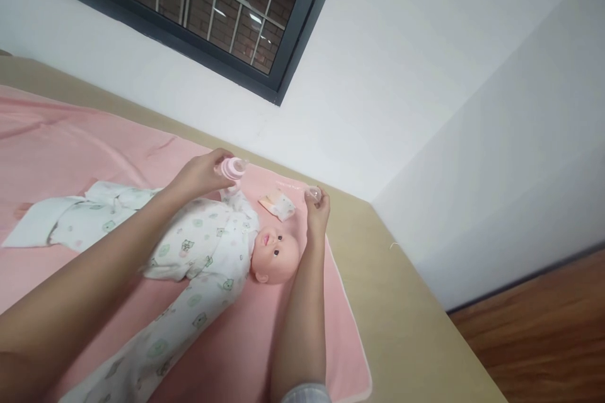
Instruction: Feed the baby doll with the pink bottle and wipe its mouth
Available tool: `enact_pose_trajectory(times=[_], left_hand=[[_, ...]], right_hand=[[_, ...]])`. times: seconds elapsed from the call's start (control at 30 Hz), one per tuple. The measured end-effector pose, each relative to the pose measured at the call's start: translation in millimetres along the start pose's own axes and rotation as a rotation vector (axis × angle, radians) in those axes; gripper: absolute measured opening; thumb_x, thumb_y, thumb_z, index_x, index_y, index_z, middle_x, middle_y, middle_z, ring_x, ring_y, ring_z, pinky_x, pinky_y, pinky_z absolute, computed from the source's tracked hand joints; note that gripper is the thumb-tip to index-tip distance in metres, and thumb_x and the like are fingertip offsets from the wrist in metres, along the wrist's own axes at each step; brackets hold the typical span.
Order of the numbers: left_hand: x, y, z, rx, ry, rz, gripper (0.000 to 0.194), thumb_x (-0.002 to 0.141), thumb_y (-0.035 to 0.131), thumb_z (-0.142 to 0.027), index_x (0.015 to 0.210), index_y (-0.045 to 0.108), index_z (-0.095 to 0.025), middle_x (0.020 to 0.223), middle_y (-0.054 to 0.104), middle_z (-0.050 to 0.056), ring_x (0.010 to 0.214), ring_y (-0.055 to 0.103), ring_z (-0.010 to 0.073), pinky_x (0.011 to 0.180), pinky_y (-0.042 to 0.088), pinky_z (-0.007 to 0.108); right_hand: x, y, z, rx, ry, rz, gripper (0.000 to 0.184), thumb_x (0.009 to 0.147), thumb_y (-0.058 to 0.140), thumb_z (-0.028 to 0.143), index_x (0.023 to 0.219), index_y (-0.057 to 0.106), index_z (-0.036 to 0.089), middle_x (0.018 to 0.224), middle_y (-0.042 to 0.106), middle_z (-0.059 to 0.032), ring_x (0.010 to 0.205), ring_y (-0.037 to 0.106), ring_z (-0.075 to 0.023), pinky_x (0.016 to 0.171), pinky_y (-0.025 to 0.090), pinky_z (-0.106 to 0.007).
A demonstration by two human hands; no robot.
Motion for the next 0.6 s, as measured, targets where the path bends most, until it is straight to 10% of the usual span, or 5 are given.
enact_pose_trajectory(times=[0.23,0.6], left_hand=[[-25.3,12.4,-63.7,0.009,0.181,0.042,0.047,0.066,0.063,-0.040,0.111,0.052,-0.031,0.107,0.067,0.000,0.094,0.064,0.0288,0.073,0.046,0.036],[-35.8,16.5,-80.3,0.009,0.238,0.077,0.052,0.067,0.063,-0.037,0.116,0.048,-0.031,0.109,0.066,0.000,0.094,0.064,0.0283,0.073,0.046,0.036]], right_hand=[[-24.7,46.7,83.6,0.134,-0.192,0.167,0.062,0.071,0.070,0.043,0.123,0.047,0.020,0.120,0.056,-0.0093,0.106,0.057,-0.0157,0.089,0.049,-0.028],[-44.4,76.9,93.4,0.082,-0.197,0.330,0.058,0.074,0.069,0.040,0.125,0.049,0.022,0.118,0.058,-0.0074,0.103,0.059,-0.0160,0.087,0.049,-0.029]])
Point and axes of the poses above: each hand's wrist, its own x-axis towards the middle knuckle, its own y-axis out of the palm, z = x × y, the point moved 10 cm from there along x, towards the middle knuckle
